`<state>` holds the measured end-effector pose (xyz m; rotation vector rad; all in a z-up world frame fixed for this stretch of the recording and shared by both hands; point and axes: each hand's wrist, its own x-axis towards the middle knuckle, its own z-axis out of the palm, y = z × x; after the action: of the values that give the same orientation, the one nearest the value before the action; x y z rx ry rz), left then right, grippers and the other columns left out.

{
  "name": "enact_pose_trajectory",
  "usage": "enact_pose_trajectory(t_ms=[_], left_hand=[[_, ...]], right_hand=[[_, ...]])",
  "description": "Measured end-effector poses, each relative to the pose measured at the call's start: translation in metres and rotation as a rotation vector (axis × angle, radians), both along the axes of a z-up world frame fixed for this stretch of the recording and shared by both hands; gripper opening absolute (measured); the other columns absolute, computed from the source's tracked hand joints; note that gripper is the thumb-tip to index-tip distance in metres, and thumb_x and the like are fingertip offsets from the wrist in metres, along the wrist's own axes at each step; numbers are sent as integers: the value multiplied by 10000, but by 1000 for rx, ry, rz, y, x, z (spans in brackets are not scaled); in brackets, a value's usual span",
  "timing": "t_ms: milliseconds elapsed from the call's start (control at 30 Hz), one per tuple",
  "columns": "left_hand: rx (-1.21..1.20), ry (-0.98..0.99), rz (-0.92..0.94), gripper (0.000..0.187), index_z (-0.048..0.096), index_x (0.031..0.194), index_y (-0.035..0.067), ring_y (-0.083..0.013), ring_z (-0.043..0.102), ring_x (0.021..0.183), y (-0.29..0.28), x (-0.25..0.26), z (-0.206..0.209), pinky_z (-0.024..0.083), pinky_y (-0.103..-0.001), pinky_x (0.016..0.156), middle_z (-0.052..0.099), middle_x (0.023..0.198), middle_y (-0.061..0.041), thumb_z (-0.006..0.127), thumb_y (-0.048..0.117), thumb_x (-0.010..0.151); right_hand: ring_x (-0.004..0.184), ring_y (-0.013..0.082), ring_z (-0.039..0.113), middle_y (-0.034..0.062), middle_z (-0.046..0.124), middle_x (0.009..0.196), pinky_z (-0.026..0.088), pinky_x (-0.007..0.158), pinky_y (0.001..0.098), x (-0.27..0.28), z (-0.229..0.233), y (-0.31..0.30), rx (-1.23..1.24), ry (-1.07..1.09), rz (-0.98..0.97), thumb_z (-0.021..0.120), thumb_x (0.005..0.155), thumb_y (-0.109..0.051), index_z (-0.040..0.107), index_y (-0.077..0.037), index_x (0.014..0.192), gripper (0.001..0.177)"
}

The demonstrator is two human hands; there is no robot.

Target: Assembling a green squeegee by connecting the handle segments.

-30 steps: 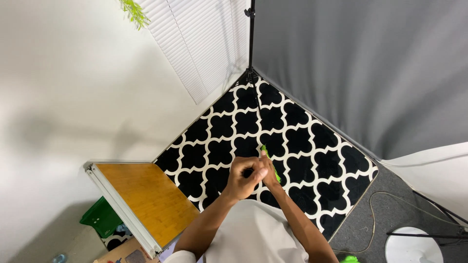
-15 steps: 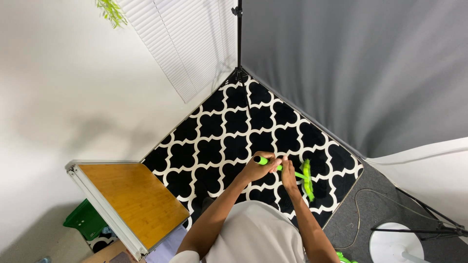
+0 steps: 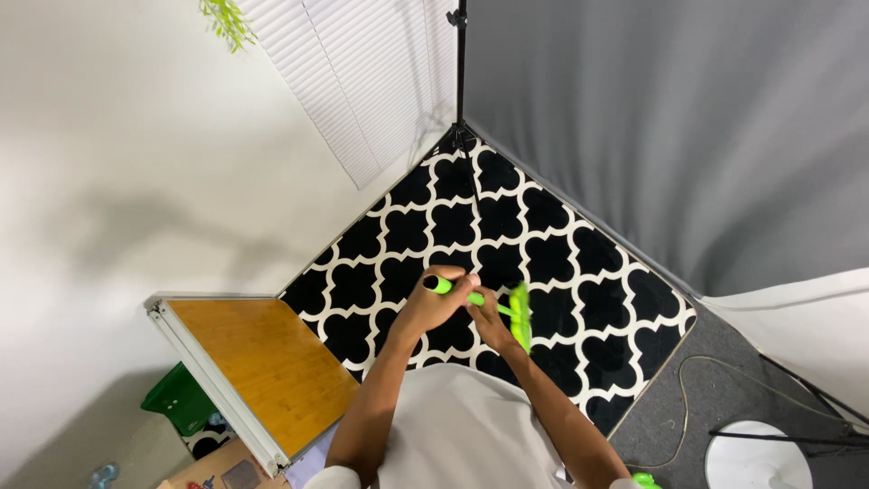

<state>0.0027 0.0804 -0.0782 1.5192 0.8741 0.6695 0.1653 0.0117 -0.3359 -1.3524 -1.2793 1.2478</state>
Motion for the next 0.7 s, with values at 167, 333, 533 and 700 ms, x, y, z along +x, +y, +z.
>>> enact_pose_trajectory(t_ms=[167, 333, 533, 700], left_hand=[[427, -99, 152, 295, 589, 799, -33, -99, 527, 634, -8, -15, 43, 421, -288, 569, 580, 695, -75, 698, 151, 1001], [198, -252, -45, 231, 612, 834, -17, -80, 500, 587, -16, -19, 27, 411, -262, 557, 605, 666, -23, 714, 114, 996], [138, -434, -137, 193, 596, 865, -12, -69, 523, 634, -33, 19, 24, 435, -269, 597, 605, 699, -8, 692, 110, 981], [-102, -153, -206, 346, 591, 723, 25, -47, 472, 583, -32, 60, -12, 389, -266, 551, 552, 629, 22, 619, 175, 1033]], right_hand=[[1088, 141, 496, 31, 529, 1162, 438, 911, 351, -46, 27, 34, -126, 157, 108, 564, 1004, -227, 412, -104, 1259, 321], [747, 121, 524, -11, 553, 821, 473, 634, 297, -40, 77, 27, 54, 168, 124, 624, 920, -148, 537, -51, 989, 147], [607, 185, 639, 45, 655, 684, 504, 537, 328, 19, 95, -13, 9, -573, -12, 715, 832, -137, 624, -12, 780, 163], [674, 265, 696, 149, 724, 770, 540, 660, 386, 97, -14, -50, -38, -459, -300, 691, 812, -54, 687, -6, 883, 86]])
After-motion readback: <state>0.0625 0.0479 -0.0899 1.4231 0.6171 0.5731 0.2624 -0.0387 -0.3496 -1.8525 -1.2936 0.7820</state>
